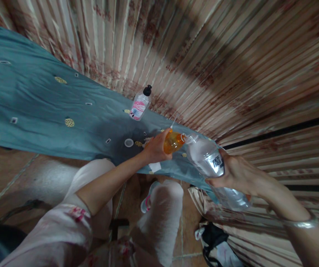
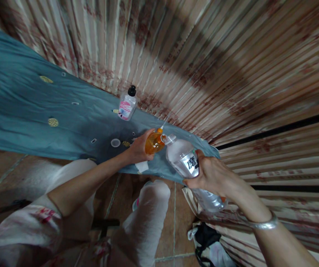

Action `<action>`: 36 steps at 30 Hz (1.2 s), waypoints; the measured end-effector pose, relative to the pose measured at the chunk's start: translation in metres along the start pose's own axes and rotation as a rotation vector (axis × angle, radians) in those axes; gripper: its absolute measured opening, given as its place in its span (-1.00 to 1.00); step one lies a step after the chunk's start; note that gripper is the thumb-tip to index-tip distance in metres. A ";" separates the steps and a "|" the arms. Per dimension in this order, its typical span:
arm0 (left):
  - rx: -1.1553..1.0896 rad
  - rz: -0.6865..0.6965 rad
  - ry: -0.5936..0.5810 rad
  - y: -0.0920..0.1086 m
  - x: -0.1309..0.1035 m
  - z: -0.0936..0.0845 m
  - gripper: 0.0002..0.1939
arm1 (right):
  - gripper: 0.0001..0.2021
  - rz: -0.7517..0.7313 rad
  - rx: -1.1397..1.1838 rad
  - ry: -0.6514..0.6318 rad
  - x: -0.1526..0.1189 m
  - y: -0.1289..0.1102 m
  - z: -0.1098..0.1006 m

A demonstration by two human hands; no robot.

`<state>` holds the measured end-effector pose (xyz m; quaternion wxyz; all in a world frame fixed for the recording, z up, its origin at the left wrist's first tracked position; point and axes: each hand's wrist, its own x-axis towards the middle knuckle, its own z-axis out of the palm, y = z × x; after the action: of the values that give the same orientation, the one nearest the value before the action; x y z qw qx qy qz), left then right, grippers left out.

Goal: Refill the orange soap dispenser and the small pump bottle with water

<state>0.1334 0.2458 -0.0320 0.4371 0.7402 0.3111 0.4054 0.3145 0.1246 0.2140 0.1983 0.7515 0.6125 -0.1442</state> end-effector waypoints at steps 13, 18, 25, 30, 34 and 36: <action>-0.017 0.029 0.010 -0.006 0.000 0.002 0.21 | -0.42 -0.015 0.021 0.008 0.001 0.003 0.001; -0.016 0.046 0.014 -0.008 -0.001 0.002 0.22 | -0.46 -0.042 0.024 0.028 0.001 0.004 0.001; -0.001 0.022 -0.012 -0.004 0.000 0.001 0.20 | -0.43 -0.030 0.040 0.021 0.001 0.005 0.003; -0.006 0.037 0.003 -0.004 0.000 0.001 0.20 | -0.41 -0.017 0.029 0.010 0.000 0.001 0.001; -0.006 0.026 0.001 -0.003 0.000 0.000 0.19 | -0.42 -0.020 0.027 0.001 -0.001 -0.002 -0.002; -0.006 0.022 -0.008 -0.003 0.000 0.000 0.18 | -0.41 -0.013 0.023 -0.003 -0.001 -0.003 -0.003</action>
<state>0.1327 0.2469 -0.0344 0.4360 0.7438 0.3000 0.4082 0.3116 0.1253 0.2165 0.1896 0.7495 0.6153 -0.1539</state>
